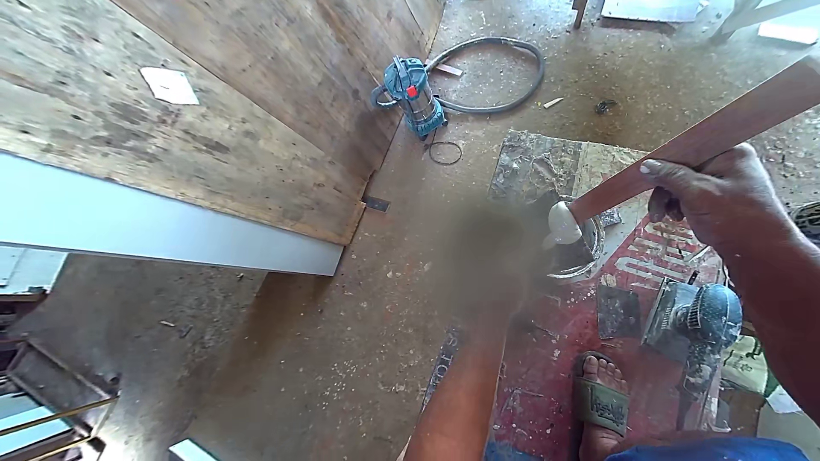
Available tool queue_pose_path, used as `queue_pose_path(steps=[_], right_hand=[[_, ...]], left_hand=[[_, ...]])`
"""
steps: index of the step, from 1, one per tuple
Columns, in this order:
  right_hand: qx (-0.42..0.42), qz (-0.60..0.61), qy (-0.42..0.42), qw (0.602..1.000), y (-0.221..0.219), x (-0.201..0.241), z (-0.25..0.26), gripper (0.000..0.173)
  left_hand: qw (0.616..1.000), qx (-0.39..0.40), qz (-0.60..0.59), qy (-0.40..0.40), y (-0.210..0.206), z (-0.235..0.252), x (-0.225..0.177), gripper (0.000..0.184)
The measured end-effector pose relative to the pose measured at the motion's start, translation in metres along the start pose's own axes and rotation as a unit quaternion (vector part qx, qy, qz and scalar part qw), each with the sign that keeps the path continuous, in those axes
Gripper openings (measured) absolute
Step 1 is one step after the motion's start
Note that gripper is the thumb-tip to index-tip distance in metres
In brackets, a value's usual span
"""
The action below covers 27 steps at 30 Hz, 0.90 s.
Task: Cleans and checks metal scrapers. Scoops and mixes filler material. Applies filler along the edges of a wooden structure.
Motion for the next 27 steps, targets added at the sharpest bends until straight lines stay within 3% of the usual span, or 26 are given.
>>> queue_pose_path(steps=[2, 5, 7, 9, 11, 16, 17, 19, 23, 27], right_hand=[[0.001, -0.068, -0.022, 0.997, -0.003, -0.019, 0.007, 0.009], [0.053, -0.202, -0.051, 0.977, -0.022, -0.047, 0.018, 0.018], [0.118, -0.315, -0.095, 0.937, -0.045, -0.074, 0.026, 0.023], [0.193, -0.428, -0.159, 0.868, -0.066, -0.103, 0.031, 0.031], [0.241, -0.446, -0.185, 0.842, -0.078, -0.116, 0.035, 0.025], [0.267, -0.12, -0.217, 0.931, -0.078, -0.103, 0.028, 0.003], [0.258, -0.11, -0.205, 0.938, -0.078, -0.097, 0.027, 0.008], [0.204, -0.198, -0.161, 0.945, -0.073, -0.092, 0.029, 0.029], [0.167, -0.449, -0.136, 0.867, -0.07, -0.088, 0.025, 0.023], [0.18, -0.391, -0.132, 0.893, -0.069, -0.09, 0.023, 0.02]], left_hand=[[0.999, 0.017, 0.0, -0.027, 0.024, 0.005, 0.015, 0.031], [0.999, -0.016, 0.007, -0.027, 0.039, -0.001, 0.016, 0.029], [0.999, -0.032, -0.005, -0.024, 0.045, -0.007, 0.014, 0.032], [0.998, -0.048, -0.013, -0.027, 0.052, -0.012, 0.011, 0.031], [0.998, -0.057, -0.007, -0.035, 0.063, -0.016, 0.008, 0.033], [0.994, -0.093, 0.011, -0.052, 0.076, -0.03, -0.004, 0.034], [0.994, -0.095, 0.011, -0.055, 0.077, -0.032, -0.006, 0.034], [0.994, -0.097, 0.006, -0.059, 0.081, -0.034, -0.006, 0.034], [0.993, -0.098, -0.006, -0.063, 0.085, -0.035, -0.004, 0.033], [0.993, -0.094, -0.007, -0.067, 0.087, -0.037, -0.004, 0.033]])
Point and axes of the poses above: each hand's wrist, its own z-axis towards the middle knuckle, its own y-axis out of the back of the hand, x = y × z, the point moved 8 cm from there along z, towards the middle knuckle, and after that the axes turned 14 degrees about x, right-handed, at the moved point
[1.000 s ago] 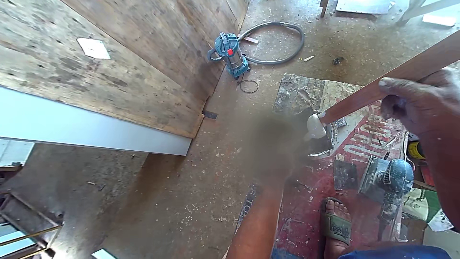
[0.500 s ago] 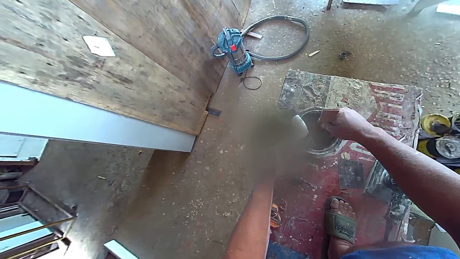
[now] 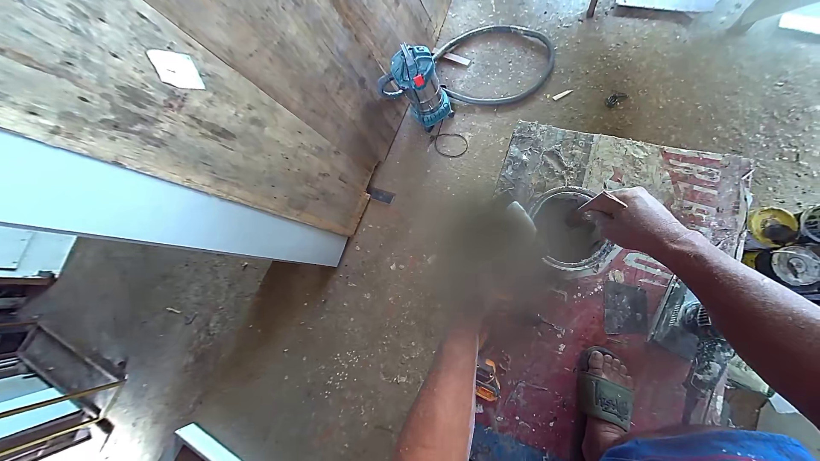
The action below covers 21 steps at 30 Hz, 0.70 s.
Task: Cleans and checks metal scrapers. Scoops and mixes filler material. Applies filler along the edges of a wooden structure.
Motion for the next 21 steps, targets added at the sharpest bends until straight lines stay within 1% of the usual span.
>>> queue_pose_path(steps=[2, 5, 9, 12, 13, 14, 16, 17, 19, 21], right_hand=[[0.025, 0.05, -0.007, 0.998, -0.003, -0.002, 0.003, 0.019], [0.034, 0.142, -0.03, 0.989, -0.01, -0.007, 0.008, 0.017], [0.039, 0.287, -0.051, 0.956, -0.021, -0.007, 0.01, 0.017], [0.015, 0.357, -0.047, 0.933, -0.017, -0.013, 0.01, 0.017], [0.005, 0.36, -0.051, 0.932, -0.014, -0.016, 0.01, 0.016], [0.0, 0.335, -0.057, 0.94, -0.013, -0.018, 0.01, 0.017], [-0.008, 0.24, -0.068, 0.968, -0.016, -0.017, 0.013, 0.02], [-0.012, 0.195, -0.057, 0.979, -0.02, -0.012, 0.016, 0.022], [0.017, 0.121, -0.032, 0.992, -0.036, -0.001, 0.03, 0.027], [0.051, 0.092, -0.02, 0.994, -0.053, 0.011, 0.041, 0.025]], left_hand=[[1.0, -0.005, 0.005, -0.001, 0.0, -0.001, -0.002, 0.033], [1.0, -0.008, 0.02, 0.003, 0.0, -0.002, -0.005, 0.034], [1.0, -0.018, 0.009, 0.001, -0.005, -0.003, -0.007, 0.031], [1.0, -0.022, -0.001, 0.0, -0.005, -0.004, -0.008, 0.031], [1.0, -0.021, -0.001, -0.001, -0.004, -0.004, -0.009, 0.031], [1.0, -0.02, 0.004, -0.002, -0.003, -0.005, -0.01, 0.032], [1.0, -0.018, 0.015, -0.004, -0.002, -0.007, -0.009, 0.032], [1.0, -0.017, 0.016, -0.005, -0.002, -0.008, -0.009, 0.032], [1.0, -0.025, 0.016, -0.008, -0.004, -0.008, -0.012, 0.03], [0.999, -0.029, 0.015, -0.01, -0.005, -0.009, -0.013, 0.03]])
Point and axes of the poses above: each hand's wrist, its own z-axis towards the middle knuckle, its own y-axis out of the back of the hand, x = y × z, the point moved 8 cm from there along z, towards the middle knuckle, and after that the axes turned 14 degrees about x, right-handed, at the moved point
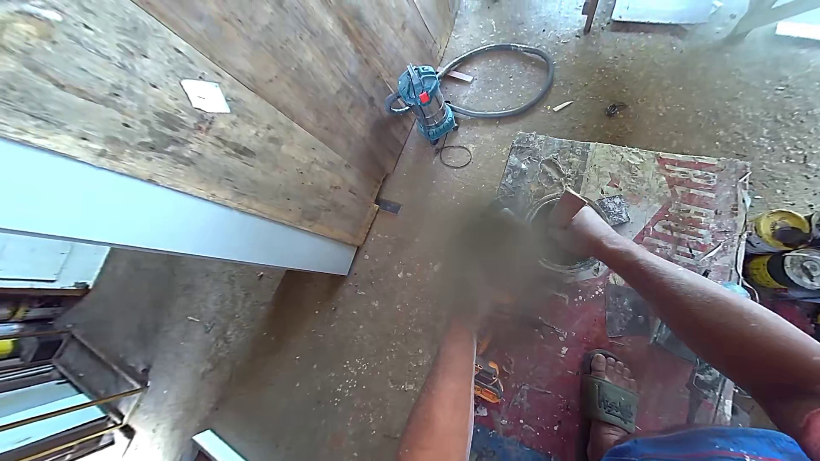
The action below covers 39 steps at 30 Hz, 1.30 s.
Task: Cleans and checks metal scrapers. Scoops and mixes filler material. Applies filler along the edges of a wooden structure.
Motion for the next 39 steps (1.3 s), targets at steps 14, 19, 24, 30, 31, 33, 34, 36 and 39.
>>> queue_pose_path(steps=[14, 19, 24, 30, 31, 33, 34, 36, 39], right_hand=[[-0.049, 0.347, 0.003, 0.937, 0.039, -0.008, -0.047, 0.018], [-0.211, 0.298, 0.112, 0.924, 0.116, 0.003, -0.121, 0.012], [-0.28, 0.321, 0.236, 0.874, 0.146, 0.018, -0.168, 0.006], [-0.269, 0.334, 0.236, 0.872, 0.142, 0.02, -0.163, 0.006], [-0.277, 0.322, 0.23, 0.876, 0.143, 0.019, -0.163, 0.005], [-0.292, 0.296, 0.215, 0.884, 0.145, 0.016, -0.164, 0.006], [-0.297, 0.288, 0.207, 0.887, 0.146, 0.015, -0.165, 0.006], [-0.3, 0.285, 0.2, 0.888, 0.148, 0.014, -0.165, 0.006], [-0.293, 0.293, 0.202, 0.887, 0.146, 0.016, -0.164, 0.004]], left_hand=[[1.0, 0.008, -0.008, 0.008, -0.005, -0.002, 0.006, 0.034], [0.999, -0.011, 0.02, 0.04, -0.03, -0.006, 0.005, 0.028], [0.999, 0.026, 0.007, 0.027, -0.032, 0.006, 0.026, 0.031], [0.998, 0.064, -0.012, 0.025, -0.05, 0.01, 0.031, 0.029], [0.997, 0.064, -0.021, 0.025, -0.052, 0.01, 0.031, 0.029], [0.997, 0.067, -0.034, 0.023, -0.055, 0.009, 0.03, 0.029], [0.997, 0.069, -0.037, 0.021, -0.056, 0.009, 0.029, 0.03], [0.996, 0.078, -0.038, 0.019, -0.058, 0.01, 0.029, 0.029], [0.995, 0.087, -0.036, 0.021, -0.061, 0.011, 0.031, 0.029]])
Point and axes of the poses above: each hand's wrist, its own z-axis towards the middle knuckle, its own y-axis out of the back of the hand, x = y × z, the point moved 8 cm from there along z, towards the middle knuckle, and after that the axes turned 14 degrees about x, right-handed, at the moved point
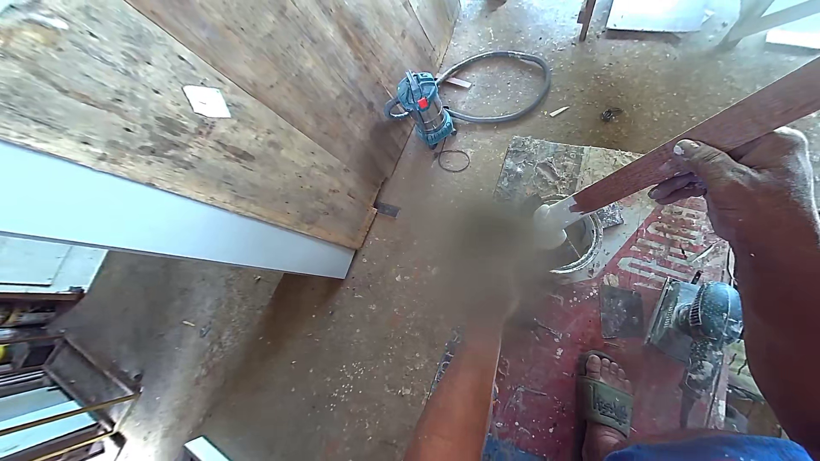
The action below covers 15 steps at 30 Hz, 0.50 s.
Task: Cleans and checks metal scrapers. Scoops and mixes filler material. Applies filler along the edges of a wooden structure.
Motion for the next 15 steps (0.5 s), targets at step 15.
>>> queue_pose_path(steps=[15], right_hand=[[0.082, -0.11, -0.05, 0.989, -0.053, -0.041, 0.007, 0.018]], left_hand=[[0.999, -0.004, 0.03, 0.022, -0.031, 0.003, -0.011, 0.028]])
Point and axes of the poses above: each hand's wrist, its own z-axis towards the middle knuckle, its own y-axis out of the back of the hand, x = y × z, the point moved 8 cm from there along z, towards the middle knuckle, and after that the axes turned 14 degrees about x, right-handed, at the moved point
